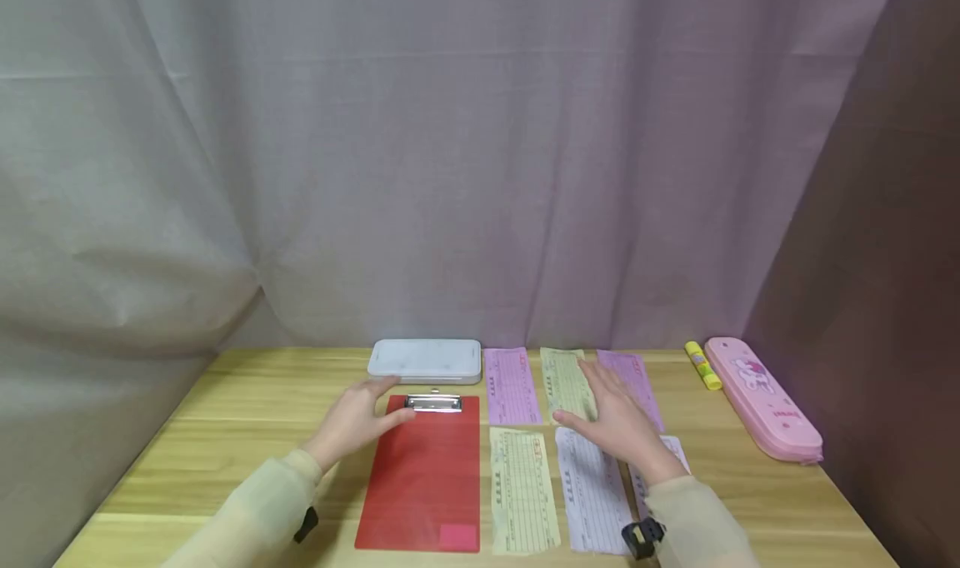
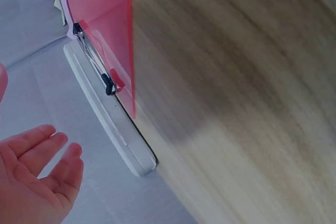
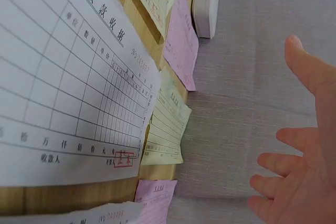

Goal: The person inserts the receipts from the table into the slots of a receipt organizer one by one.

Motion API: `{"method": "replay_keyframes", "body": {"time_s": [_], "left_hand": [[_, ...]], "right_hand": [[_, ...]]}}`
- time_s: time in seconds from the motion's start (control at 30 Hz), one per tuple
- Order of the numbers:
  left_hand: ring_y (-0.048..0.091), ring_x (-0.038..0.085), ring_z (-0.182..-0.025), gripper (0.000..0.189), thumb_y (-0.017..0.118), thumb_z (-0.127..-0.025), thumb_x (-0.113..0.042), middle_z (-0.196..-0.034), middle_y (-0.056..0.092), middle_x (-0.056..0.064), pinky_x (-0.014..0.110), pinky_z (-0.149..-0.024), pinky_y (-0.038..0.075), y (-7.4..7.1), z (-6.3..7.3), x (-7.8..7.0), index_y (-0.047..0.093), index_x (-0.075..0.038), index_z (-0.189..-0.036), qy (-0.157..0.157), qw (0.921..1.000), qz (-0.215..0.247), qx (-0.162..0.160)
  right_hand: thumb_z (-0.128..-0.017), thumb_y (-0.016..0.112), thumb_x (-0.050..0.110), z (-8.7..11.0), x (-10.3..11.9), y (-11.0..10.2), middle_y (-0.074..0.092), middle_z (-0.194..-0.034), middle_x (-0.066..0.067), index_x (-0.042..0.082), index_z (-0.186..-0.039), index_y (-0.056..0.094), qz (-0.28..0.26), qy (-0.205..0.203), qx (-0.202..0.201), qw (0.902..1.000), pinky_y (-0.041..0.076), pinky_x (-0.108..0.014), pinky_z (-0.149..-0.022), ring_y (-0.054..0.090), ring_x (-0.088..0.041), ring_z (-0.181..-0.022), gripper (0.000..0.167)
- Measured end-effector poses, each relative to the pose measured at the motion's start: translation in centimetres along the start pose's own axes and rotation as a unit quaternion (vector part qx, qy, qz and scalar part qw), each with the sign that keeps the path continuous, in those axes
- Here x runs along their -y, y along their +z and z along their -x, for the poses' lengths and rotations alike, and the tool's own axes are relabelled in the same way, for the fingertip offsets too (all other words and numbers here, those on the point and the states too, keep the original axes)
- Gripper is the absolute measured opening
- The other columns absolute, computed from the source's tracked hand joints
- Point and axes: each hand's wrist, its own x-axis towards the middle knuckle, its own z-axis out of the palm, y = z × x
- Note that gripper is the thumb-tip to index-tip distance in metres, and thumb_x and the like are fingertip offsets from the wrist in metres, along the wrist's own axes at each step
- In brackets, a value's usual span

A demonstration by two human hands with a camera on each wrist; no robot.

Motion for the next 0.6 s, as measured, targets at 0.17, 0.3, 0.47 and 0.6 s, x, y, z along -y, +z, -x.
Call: {"method": "replay_keyframes", "body": {"time_s": [0.17,0.3,0.47,0.6], "left_hand": [[0.063,0.026,-0.099,0.059,0.070,-0.081,-0.050,-0.097,0.070,0.009,0.044,-0.089,0.051,0.7,-0.8,0.3,0.063,-0.007,-0.121,0.017,0.9998,-0.001,0.000],[0.064,0.024,-0.095,0.051,0.070,-0.081,-0.047,-0.102,0.070,0.006,0.041,-0.086,0.051,1.2,-1.5,0.2,0.067,-0.010,-0.116,0.032,0.9994,-0.002,-0.012],[0.061,0.022,-0.073,0.044,0.071,-0.082,-0.042,-0.075,0.068,0.005,0.037,-0.077,0.052,1.8,-2.3,0.1,0.069,-0.014,-0.115,0.045,0.9990,-0.003,-0.006],[0.065,0.024,-0.084,0.040,0.072,-0.083,-0.035,-0.090,0.072,0.007,0.039,-0.081,0.053,2.5,-2.8,0.3,0.070,-0.009,-0.113,0.084,0.9961,0.018,0.017]], "right_hand": [[-0.084,0.064,0.053,-0.8,0.1,0.6,0.028,-0.148,-0.030,-0.004,-0.146,0.028,-0.030,0.006,0.010,0.9995,0.026,-0.067,-0.104,0.027,-0.051,-0.133,0.091],[-0.084,0.063,0.055,-1.7,0.1,1.2,0.030,-0.147,-0.029,-0.003,-0.145,0.030,-0.045,0.003,0.016,0.9988,0.029,-0.066,-0.103,0.030,-0.050,-0.132,0.090],[-0.083,0.067,0.050,-2.9,0.0,2.0,0.032,-0.147,-0.028,-0.002,-0.144,0.032,-0.057,-0.001,0.019,0.9982,0.028,-0.065,-0.105,0.030,-0.049,-0.133,0.088],[-0.082,0.072,0.039,-4.0,0.1,2.8,0.036,-0.144,-0.030,-0.005,-0.141,0.036,-0.056,-0.015,0.008,0.9983,0.029,-0.063,-0.106,0.033,-0.049,-0.132,0.082]]}}
